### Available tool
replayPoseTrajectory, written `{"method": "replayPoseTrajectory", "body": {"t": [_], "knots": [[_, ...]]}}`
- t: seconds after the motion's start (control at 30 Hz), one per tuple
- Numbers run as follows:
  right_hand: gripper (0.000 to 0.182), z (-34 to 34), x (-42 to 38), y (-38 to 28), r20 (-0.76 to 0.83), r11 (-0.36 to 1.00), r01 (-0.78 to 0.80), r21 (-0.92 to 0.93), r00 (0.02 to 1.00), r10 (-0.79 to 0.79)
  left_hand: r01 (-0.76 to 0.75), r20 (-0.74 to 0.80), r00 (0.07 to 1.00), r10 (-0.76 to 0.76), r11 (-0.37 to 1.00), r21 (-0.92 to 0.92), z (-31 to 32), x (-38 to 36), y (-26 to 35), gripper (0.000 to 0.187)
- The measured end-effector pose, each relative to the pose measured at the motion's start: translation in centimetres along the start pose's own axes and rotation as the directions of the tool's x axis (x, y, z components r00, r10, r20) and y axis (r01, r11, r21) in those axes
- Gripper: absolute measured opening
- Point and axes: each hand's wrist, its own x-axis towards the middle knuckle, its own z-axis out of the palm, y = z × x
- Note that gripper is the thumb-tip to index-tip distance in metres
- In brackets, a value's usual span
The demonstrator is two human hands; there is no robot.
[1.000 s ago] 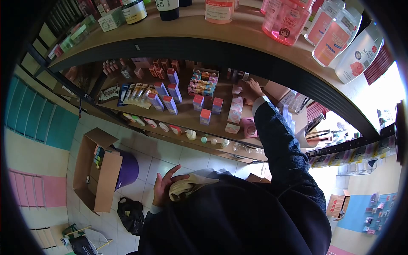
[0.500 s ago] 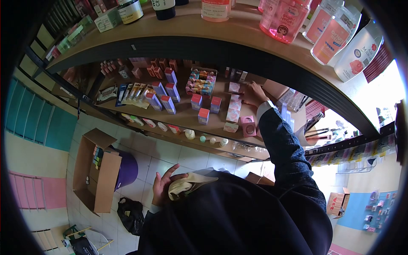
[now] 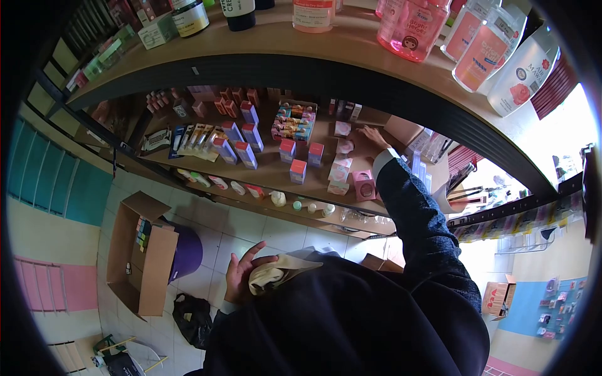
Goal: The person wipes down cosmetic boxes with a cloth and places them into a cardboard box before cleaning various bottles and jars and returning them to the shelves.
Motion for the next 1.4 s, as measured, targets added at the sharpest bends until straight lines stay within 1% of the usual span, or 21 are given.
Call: {"method": "replayPoseTrajectory", "body": {"t": [0.07,0.13,0.17,0.23,0.33,0.37,0.43,0.47,0.53,0.67,0.77,0.83,0.87,0.93,1.07,1.17,1.23,1.27,1.33,1.37,1.4], "knots": [[0.043,-0.3,-0.1,-0.3,0.022,1.000,0.011,-0.022,1.000,-0.010,-0.002,-0.003,1.000,0.002,1.000,0.007,-0.2,-0.1,0.0,0.077],[0.040,0.3,0.1,0.1,-0.054,1.000,0.018,0.016,0.998,-0.018,-0.011,0.019,1.000,0.011,1.000,0.000,-0.3,-0.1,0.0,0.077],[0.040,0.5,0.2,0.3,-0.054,1.000,0.021,0.016,0.998,-0.020,-0.013,0.018,1.000,0.013,1.000,-0.001,-0.3,-0.2,0.0,0.077],[0.041,1.0,0.6,0.7,-0.268,0.998,0.062,0.015,0.962,-0.056,-0.019,0.012,1.000,0.019,1.000,0.008,-0.2,-0.3,0.0,0.077],[0.044,1.7,1.2,1.0,-0.240,1.000,0.001,-0.026,0.971,-0.007,-0.012,0.017,1.000,0.012,1.000,-0.014,-0.3,-0.3,0.0,0.078],[0.044,1.8,1.4,1.0,-0.241,1.000,0.002,-0.025,0.970,-0.008,-0.013,0.016,1.000,0.013,1.000,-0.013,-0.3,-0.3,0.0,0.078],[0.057,2.0,1.6,1.1,-0.167,0.999,-0.049,-0.004,0.985,0.048,-0.014,0.002,1.000,0.014,0.999,0.031,-0.2,-0.4,0.1,0.077],[0.057,1.8,1.4,1.0,-0.166,0.999,-0.050,-0.004,0.985,0.049,-0.013,0.002,1.000,0.013,0.999,0.030,-0.3,-0.4,0.0,0.077],[0.059,1.6,0.8,0.8,-0.215,0.999,-0.035,0.034,0.976,0.041,-0.014,0.011,1.000,0.014,1.000,0.027,-0.4,-0.4,0.0,0.077],[0.060,1.4,0.8,0.7,-0.208,0.997,-0.051,0.051,0.976,0.061,-0.016,0.013,1.000,0.016,0.999,0.027,-0.4,-0.4,0.1,0.078],[0.058,1.8,0.8,0.9,-0.211,0.998,-0.043,0.054,0.976,0.054,-0.010,0.015,1.000,0.011,1.000,-0.015,-0.4,-0.3,0.0,0.078],[0.052,2.0,0.7,0.5,-0.226,0.999,-0.034,-0.009,0.974,0.031,-0.009,0.018,1.000,0.009,1.000,-0.025,-0.3,-0.2,0.0,0.078],[0.052,2.1,0.8,0.6,-0.227,0.999,-0.036,-0.008,0.973,0.033,-0.008,0.018,1.000,0.008,1.000,-0.024,-0.3,-0.2,0.1,0.078],[0.045,2.4,0.9,0.5,-0.225,0.998,-0.049,0.040,0.973,0.057,-0.008,0.018,1.000,0.008,1.000,-0.018,-0.3,-0.1,0.1,0.077],[0.044,2.0,0.7,-0.1,-0.229,0.998,-0.063,0.000,0.972,0.061,-0.006,0.018,1.000,0.006,1.000,-0.005,-0.4,0.0,0.0,0.077],[0.046,2.2,0.7,0.1,-0.237,0.999,-0.028,-0.017,0.971,0.023,-0.009,0.025,1.000,0.009,1.000,0.003,-0.2,0.1,0.0,0.077],[0.043,1.7,0.5,-0.2,-0.240,0.999,-0.033,0.029,0.970,0.039,-0.006,0.023,1.000,0.006,1.000,0.005,-0.1,0.1,0.0,0.078],[0.043,1.6,0.4,-0.2,-0.240,0.999,-0.033,0.030,0.970,0.040,-0.006,0.023,1.000,0.006,1.000,0.006,-0.1,0.1,0.0,0.078],[0.039,1.2,0.4,-0.1,-0.308,0.996,-0.093,0.008,0.947,0.091,-0.010,0.037,0.999,0.011,1.000,-0.019,-0.2,0.1,0.1,0.077],[0.039,0.9,0.2,0.0,-0.308,0.996,-0.092,0.007,0.947,0.090,-0.011,0.036,0.999,0.012,1.000,-0.020,-0.3,0.1,0.1,0.077],[0.037,0.5,-0.2,0.1,-0.155,0.989,-0.051,0.136,0.985,0.072,-0.010,0.039,0.999,0.011,0.999,-0.031,-0.4,0.0,0.1,0.077]]}}
